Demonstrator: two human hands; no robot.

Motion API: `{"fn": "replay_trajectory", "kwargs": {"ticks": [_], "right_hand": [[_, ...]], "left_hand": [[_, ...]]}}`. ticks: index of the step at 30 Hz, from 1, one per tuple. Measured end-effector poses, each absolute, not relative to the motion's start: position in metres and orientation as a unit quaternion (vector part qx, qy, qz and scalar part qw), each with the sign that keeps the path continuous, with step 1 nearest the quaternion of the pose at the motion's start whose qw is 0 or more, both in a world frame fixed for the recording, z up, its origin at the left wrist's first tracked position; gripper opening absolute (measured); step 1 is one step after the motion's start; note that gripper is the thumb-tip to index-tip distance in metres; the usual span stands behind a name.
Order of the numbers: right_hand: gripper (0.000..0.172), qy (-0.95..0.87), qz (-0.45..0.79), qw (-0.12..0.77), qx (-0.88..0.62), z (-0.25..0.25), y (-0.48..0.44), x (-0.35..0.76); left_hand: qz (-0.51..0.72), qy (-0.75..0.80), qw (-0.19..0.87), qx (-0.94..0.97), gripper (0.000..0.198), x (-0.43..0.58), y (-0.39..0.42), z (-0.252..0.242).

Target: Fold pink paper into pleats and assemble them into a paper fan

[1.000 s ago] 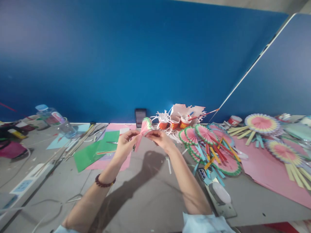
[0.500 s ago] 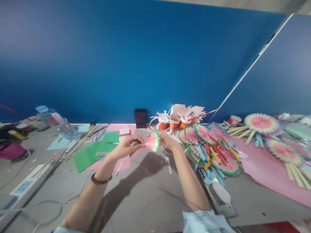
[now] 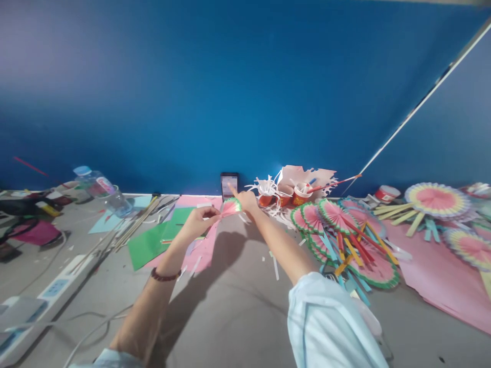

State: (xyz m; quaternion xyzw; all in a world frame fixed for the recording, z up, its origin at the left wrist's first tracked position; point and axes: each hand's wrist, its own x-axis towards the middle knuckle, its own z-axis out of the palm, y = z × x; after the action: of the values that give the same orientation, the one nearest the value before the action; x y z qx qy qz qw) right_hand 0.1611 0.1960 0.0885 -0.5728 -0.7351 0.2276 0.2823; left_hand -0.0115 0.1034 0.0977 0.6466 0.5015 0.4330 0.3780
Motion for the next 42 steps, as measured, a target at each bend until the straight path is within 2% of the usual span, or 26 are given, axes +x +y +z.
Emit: {"fn": "replay_trajectory", "kwargs": {"ticks": [2,4,8,13,18,21,25,31,37,42], "right_hand": [[0.054,-0.730,0.188,0.273,-0.598,0.088,0.201,0.166],[0.055,-0.711,0.178,0.292,-0.614,0.089,0.203,0.174],[0.041,-0.685,0.210,0.331,-0.614,0.092,0.195,0.195],[0.033,-0.675,0.295,0.371,-0.565,0.084,0.149,0.215],[0.022,-0.707,0.422,0.337,-0.457,0.088,0.098,0.208],[0.025,-0.735,0.479,0.319,-0.359,0.096,0.086,0.197],[0.018,-0.686,0.477,0.385,-0.393,0.096,0.085,0.186],[0.019,-0.605,0.585,0.401,-0.362,0.090,0.085,0.185],[0.019,-0.609,0.555,0.411,-0.391,0.100,0.082,0.190],[0.018,-0.622,0.521,0.397,-0.428,0.107,0.079,0.190]], "left_hand": [[0.432,0.503,0.379,0.646,0.020,-0.011,0.105,0.096],[0.434,0.497,0.377,0.650,0.019,-0.011,0.104,0.096],[0.444,0.479,0.338,0.678,0.018,-0.011,0.099,0.100],[0.453,0.472,0.309,0.690,0.014,-0.003,0.089,0.109],[0.453,0.473,0.350,0.670,0.011,0.003,0.079,0.121],[0.440,0.481,0.359,0.668,0.011,0.004,0.075,0.128],[0.427,0.483,0.383,0.662,0.014,0.005,0.071,0.132],[0.442,0.486,0.420,0.625,0.020,0.007,0.072,0.129],[0.442,0.498,0.479,0.572,0.030,0.002,0.077,0.124],[0.467,0.500,0.457,0.569,0.031,-0.003,0.081,0.119]]}}
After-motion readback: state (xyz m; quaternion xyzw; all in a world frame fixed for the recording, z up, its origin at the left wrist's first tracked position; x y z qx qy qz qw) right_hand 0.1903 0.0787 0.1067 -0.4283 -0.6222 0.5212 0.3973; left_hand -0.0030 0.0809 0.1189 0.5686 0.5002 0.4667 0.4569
